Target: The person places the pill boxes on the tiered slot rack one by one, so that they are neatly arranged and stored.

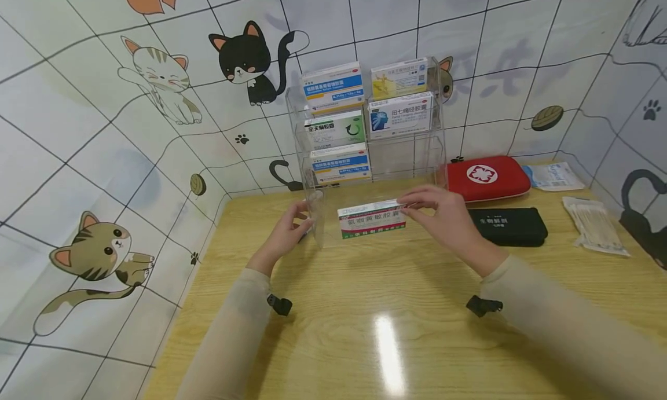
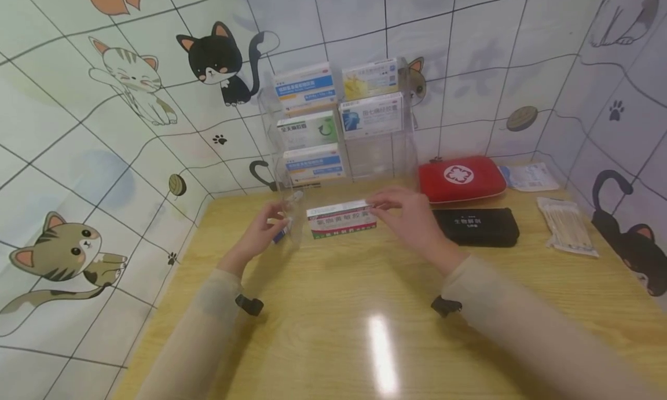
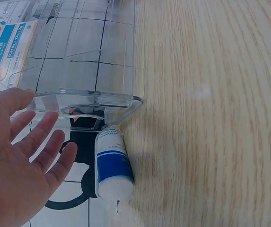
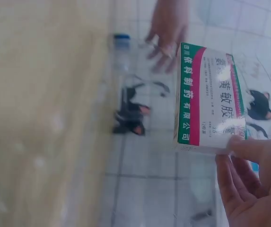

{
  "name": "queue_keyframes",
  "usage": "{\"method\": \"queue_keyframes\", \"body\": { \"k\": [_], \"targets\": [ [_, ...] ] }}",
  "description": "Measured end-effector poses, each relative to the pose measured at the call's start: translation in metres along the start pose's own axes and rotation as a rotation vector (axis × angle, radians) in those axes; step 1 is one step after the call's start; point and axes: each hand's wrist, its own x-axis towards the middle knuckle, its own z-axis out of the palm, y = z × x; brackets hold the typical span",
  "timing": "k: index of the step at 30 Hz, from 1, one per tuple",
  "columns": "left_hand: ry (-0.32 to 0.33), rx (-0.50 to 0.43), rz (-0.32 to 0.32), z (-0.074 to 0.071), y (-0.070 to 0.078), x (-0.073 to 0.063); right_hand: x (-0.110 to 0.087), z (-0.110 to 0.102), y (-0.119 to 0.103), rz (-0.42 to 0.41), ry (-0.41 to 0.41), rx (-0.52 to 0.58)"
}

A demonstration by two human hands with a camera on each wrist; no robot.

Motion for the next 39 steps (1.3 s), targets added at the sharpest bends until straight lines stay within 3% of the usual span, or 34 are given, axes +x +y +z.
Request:
{"method": "queue_keyframes", "body": {
  "k": [11, 16, 20, 25, 32, 39],
  "targets": [
    [0.004, 0.009, 0.004, -0.003, -0.001, 0.002, 0.058, -0.064, -0.008, -0.162, 0.22, -0.054],
    [0.001, 0.005, -0.003, -0.005, 0.0, 0.0, 0.077, -0.075, -0.01, -0.116, 0.312, -0.02],
    [0.01, -0.006, -0.001, -0.005, -0.001, -0.001, 0.087, -0.076, -0.005, -0.144, 0.346, -0.07],
    [0.014, -0.021, 0.005, -0.004, 0.0, -0.003, 0.092, -0.075, 0.007, -0.212, 0.331, -0.173],
    [0.009, -0.008, 0.003, -0.003, 0.0, -0.003, 0.091, -0.068, 0.019, -0.177, 0.244, -0.249],
    [0.009, -0.006, -0.016, -0.004, 0.001, -0.005, 0.094, -0.059, 0.018, -0.144, 0.118, -0.33]
  ]
}}
